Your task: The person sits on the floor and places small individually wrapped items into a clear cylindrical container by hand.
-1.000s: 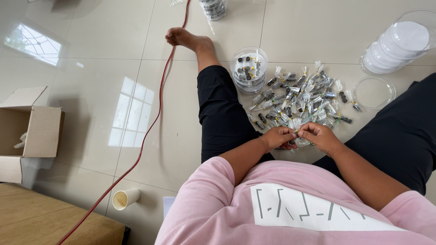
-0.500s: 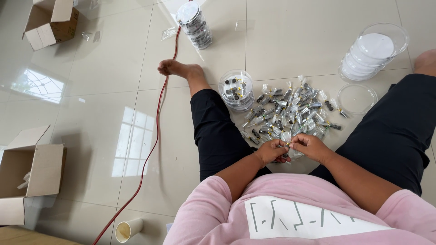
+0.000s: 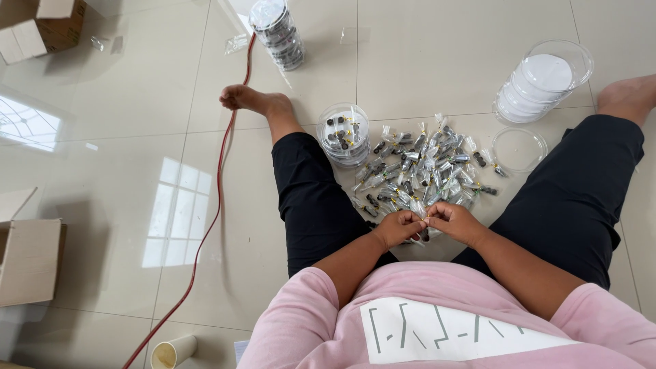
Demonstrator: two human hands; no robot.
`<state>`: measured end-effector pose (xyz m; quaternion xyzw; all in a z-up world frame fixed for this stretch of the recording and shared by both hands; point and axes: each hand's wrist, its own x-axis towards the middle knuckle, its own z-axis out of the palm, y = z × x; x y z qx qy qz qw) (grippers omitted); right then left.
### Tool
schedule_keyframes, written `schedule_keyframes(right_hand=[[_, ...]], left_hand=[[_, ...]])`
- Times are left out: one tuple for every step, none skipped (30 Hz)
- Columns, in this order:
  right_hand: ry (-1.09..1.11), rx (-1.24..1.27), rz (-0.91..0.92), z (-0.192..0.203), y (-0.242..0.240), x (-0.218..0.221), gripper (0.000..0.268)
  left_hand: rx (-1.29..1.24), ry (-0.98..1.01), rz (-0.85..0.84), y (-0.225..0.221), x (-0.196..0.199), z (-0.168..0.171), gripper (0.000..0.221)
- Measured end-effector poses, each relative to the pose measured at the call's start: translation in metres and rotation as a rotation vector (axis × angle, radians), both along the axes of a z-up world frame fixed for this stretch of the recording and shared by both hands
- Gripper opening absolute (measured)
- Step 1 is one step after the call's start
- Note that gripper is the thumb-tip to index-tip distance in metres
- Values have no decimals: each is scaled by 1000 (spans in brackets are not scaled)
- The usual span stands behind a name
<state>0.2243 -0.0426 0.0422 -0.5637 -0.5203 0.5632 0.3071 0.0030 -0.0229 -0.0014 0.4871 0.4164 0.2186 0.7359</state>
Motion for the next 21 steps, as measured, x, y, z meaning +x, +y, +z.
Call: schedule_keyframes(right_hand=[[-7, -4, 5, 1, 0, -1, 8], [34, -20, -16, 3, -1, -1, 9], [77, -34, -37, 5, 1, -3, 11], [71, -37, -33, 5, 1, -2, 11], [94, -47, -47, 5, 0, -1, 10], [117, -57, -61, 5, -1, -1, 9], [112, -60, -58, 11, -2, -3, 9], [145, -85, -88, 17, -3, -6, 8], [177, -109, -119, 23, -4, -8, 7], [172, -112, -118, 23, -5, -9, 7], [186, -133, -134, 24, -6, -10, 8], [200, -153, -149, 25, -6, -11, 9], [195, -155, -148, 21, -6, -10, 9], [206, -172, -153, 18, -6, -8, 10], [217, -189, -157, 15, -6, -8, 11], [212, -192, -155, 13, -5, -7, 11], [220, -211, -162, 12, -5, -8, 12], [227, -230, -170, 10, -5, -8, 14], [222, -233, -165, 13, -6, -8, 14], [234, -256, -168, 15, -6, -8, 14], [247, -277, -172, 17, -6, -9, 16]], left_hand=[[-4, -7, 5, 0, 1, -3, 21], [-4, -7, 6, 0, 2, -6, 20], [-1, -6, 7, 1, 2, -9, 18], [-4, -12, 12, 2, 3, -12, 18], [-10, -4, 6, 3, 3, -15, 17], [-17, 4, 0, 3, 3, -18, 15], [-19, -1, 2, 6, 2, -21, 15], [-54, -23, -29, 9, 1, -23, 16], [-88, -45, -61, 11, 0, -25, 17], [-91, -50, -60, 12, 1, -30, 17], [-110, -53, -64, 13, 1, -34, 16], [-129, -57, -68, 14, 2, -38, 15], [-131, -62, -66, 15, 4, -41, 15], [-138, -69, -68, 15, 5, -45, 15], [-146, -75, -68, 16, 6, -48, 14], [-148, -80, -65, 16, 8, -49, 14], [-159, -99, -60, 16, 9, -50, 13], [-171, -118, -54, 16, 10, -51, 12], [-174, -123, -48, 14, 9, -37, 12], [-196, -141, -53, 13, 7, -23, 11], [-217, -158, -58, 12, 5, -9, 11]])
